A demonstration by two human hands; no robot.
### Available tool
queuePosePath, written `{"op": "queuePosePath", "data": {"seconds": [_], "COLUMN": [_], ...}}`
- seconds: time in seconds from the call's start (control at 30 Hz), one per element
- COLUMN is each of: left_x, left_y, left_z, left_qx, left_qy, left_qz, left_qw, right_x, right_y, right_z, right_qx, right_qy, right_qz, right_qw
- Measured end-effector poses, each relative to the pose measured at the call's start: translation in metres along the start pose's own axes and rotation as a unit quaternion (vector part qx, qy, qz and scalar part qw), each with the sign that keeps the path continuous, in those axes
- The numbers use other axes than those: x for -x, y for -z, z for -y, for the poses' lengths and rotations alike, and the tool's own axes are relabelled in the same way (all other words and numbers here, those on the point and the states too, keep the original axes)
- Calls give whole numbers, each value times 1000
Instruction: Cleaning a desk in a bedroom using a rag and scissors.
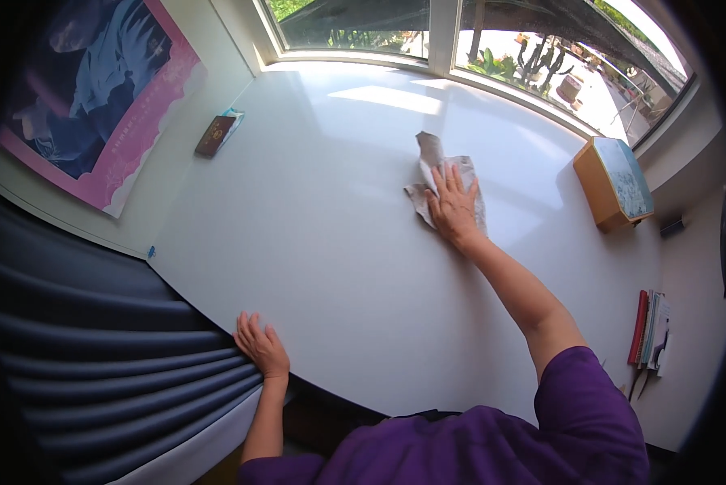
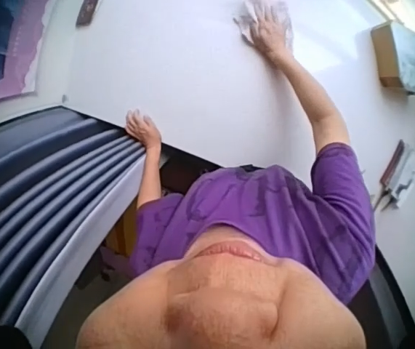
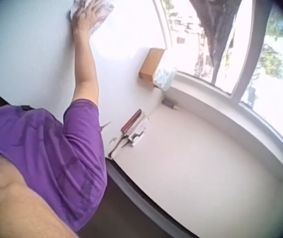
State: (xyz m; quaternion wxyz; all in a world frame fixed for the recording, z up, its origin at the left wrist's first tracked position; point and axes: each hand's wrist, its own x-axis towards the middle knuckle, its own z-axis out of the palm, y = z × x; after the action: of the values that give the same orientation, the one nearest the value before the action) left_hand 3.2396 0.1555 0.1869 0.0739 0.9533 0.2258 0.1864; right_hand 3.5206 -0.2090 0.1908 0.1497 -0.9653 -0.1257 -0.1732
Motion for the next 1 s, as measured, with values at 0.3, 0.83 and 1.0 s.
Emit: {"op": "queuePosePath", "data": {"seconds": [0.3,0.83,1.0], "left_x": [-2,-3,-1], "left_y": [4,10,2], "left_z": [-4,-8,-6], "left_qx": [3,18,15], "left_qy": [-7,10,3], "left_qz": [17,22,8], "left_qw": [1000,1000,1000], "right_x": [-59,-132,-59], "right_y": [28,-109,-91], "right_z": [-219,233,257], "right_qx": [156,-73,-113], "right_qy": [-370,280,365], "right_qz": [72,178,181], "right_qw": [913,941,906]}}
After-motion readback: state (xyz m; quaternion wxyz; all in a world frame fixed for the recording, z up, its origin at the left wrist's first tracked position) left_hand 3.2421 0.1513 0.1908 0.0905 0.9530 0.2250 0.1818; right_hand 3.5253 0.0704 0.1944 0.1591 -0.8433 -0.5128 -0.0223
